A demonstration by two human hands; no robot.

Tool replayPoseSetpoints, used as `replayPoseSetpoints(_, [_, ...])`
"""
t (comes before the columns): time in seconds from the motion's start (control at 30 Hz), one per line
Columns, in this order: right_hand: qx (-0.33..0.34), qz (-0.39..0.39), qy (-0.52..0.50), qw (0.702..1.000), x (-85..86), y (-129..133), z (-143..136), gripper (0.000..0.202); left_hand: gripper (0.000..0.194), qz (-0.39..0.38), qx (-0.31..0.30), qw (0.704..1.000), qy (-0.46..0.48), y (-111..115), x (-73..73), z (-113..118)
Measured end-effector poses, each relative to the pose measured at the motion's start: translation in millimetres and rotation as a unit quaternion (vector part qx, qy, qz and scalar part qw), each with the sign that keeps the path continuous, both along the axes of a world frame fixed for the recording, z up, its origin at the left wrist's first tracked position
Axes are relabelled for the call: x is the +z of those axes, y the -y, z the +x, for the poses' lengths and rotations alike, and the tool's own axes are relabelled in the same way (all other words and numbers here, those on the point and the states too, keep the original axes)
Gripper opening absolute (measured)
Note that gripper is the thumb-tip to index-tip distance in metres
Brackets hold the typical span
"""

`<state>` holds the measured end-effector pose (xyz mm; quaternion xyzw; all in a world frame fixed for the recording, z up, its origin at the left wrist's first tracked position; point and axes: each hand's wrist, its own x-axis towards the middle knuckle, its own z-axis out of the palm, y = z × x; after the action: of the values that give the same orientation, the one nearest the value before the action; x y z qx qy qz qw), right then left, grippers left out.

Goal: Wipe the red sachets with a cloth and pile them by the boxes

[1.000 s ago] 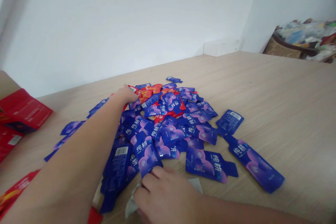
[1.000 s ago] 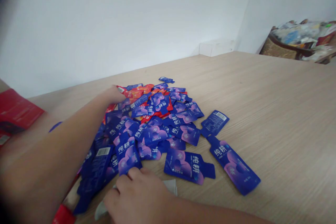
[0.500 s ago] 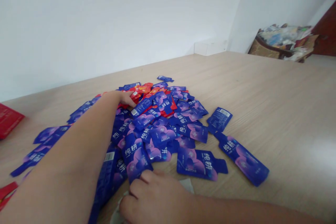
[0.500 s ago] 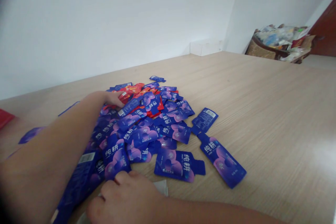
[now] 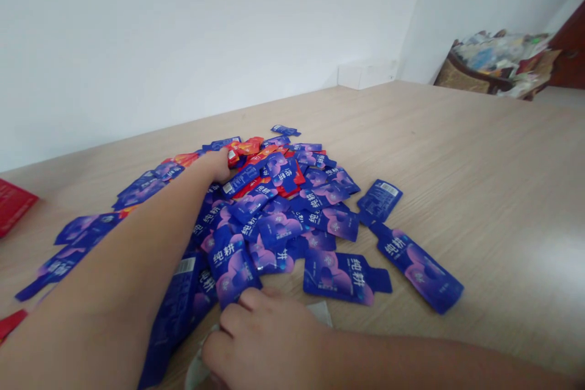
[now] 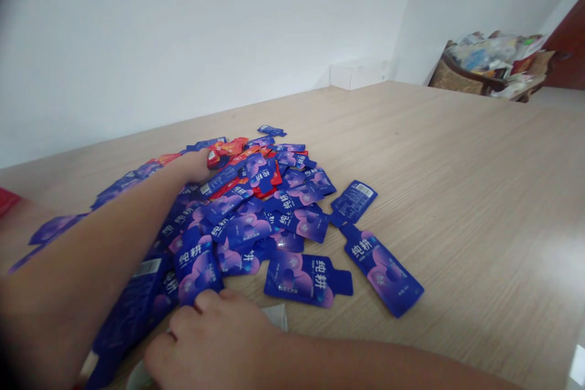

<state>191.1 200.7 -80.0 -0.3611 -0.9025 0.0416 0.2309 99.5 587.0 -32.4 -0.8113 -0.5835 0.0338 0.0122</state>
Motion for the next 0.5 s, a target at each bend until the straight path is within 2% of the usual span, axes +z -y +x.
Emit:
replayPoseSetpoints(0.13, [-0.013,0.004,-0.014,1.0,3.4,4.3,1.8,0.018,0.052,0.039,0.009,0.998,0.05,12.1,-2.1,-18.4])
replayPoseSetpoints(0.23, [-0.029,-0.001,-0.013,0.999,5.9,8.8,3.0,0.022,0.052,0.076,0.019,0.992,0.102,27.4,2.4,-29.1])
replayPoseSetpoints(0.4, [-0.033,-0.006,-0.015,0.999,11.4,13.4,6.1,0.02,0.048,0.153,0.054,0.966,0.202,67.3,28.7,-40.6])
replayPoseSetpoints(0.5, [-0.023,-0.008,-0.008,1.0,15.3,14.0,8.4,0.02,0.046,0.196,0.058,0.945,0.257,107.7,48.7,-50.3])
